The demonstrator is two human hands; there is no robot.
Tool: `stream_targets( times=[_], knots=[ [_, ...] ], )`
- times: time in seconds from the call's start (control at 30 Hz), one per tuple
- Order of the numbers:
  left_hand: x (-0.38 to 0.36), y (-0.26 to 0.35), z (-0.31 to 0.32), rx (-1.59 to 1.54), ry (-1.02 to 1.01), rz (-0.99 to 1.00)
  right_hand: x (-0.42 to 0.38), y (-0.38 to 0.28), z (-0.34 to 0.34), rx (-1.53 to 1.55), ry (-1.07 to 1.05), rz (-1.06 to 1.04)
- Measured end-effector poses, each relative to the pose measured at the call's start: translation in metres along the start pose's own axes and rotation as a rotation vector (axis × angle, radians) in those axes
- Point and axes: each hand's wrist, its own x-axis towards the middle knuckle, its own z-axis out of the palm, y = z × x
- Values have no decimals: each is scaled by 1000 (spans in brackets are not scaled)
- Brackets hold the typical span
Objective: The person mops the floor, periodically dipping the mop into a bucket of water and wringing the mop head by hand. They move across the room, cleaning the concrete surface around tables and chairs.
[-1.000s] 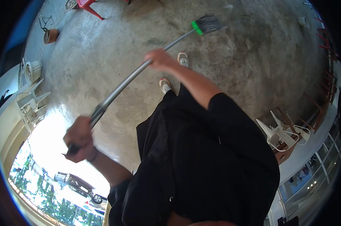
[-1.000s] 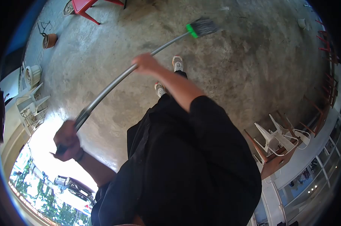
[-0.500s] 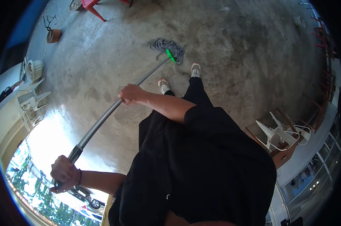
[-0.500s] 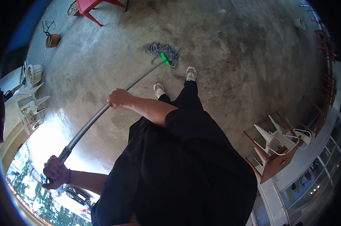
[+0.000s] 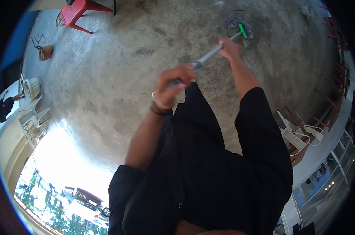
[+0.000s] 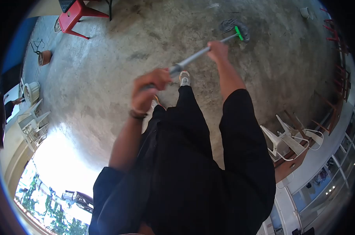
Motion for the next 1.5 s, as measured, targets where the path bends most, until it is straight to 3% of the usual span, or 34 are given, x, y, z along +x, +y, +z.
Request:
stream_targets(
  times=[0.03, 0.1, 0.17, 0.27, 0.33, 0.4, 0.43, 0.47, 0.53, 0.57, 0.73, 0.83, 0.93, 1.07, 1.1, 1.17, 1.23, 1.27, 1.33, 1.37, 1.43, 1.5],
  knots=[
    [-7, -6, 6, 0, -45, -19, -2, 18, 15, -80, 94, 13],
    [-26, -5, 15, 1, -138, -54, -20, 7, 22, -22, 88, 45],
    [-57, 19, -8, -11, -57, -82, -40, -26, 29, 53, 96, 36],
    [-130, 84, -76, 74, 97, -109, -77, -127, 64, 202, 107, -141],
    [-191, 145, -125, 310, 200, -27, -126, -220, 64, 458, 130, -236],
    [-242, 220, -156, 394, 261, 27, -168, -311, 98, 521, 196, -294],
    [-271, 256, -174, 421, 290, 42, -196, -350, 82, 537, 77, -381],
    [-301, 292, -191, 449, 319, 56, -225, -387, 84, 581, 110, -463],
    [-310, 349, -171, 374, 296, 155, -261, -446, 78, 580, -147, -639],
    [-326, 366, -165, 331, 401, 211, -274, -466, 84, 583, -259, -754],
    [-315, 380, -128, 308, 313, 213, -303, -477, 70, 625, -234, -830],
    [-286, 369, -105, 263, 103, 213, -303, -441, 63, 673, -155, -765],
    [-246, 341, -83, 187, 74, 210, -290, -378, 63, 688, -71, -621],
    [-168, 244, -37, -15, -84, 131, -270, -223, 74, 707, 46, -293],
    [-145, 208, -12, -82, -120, 104, -270, -170, 66, 696, 38, -178],
    [-96, 130, 47, -142, -284, 27, -253, -54, 118, 588, 160, -82],
    [-60, 55, 138, -176, -379, -74, -278, 68, 131, 733, 312, 141],
    [-50, 19, 178, -167, -441, -172, -299, 118, 121, 694, 295, 353],
    [-38, -40, 261, -191, -676, -263, -333, 224, 153, 475, 231, 532],
    [-42, -68, 291, -133, -772, -278, -355, 265, 157, 503, 122, 641],
    [-58, -92, 347, -153, -811, -342, -379, 319, 171, 241, 13, 846],
    [-54, -91, 369, -102, -847, -418, -382, 330, 168, 304, 198, 880]
  ],
)
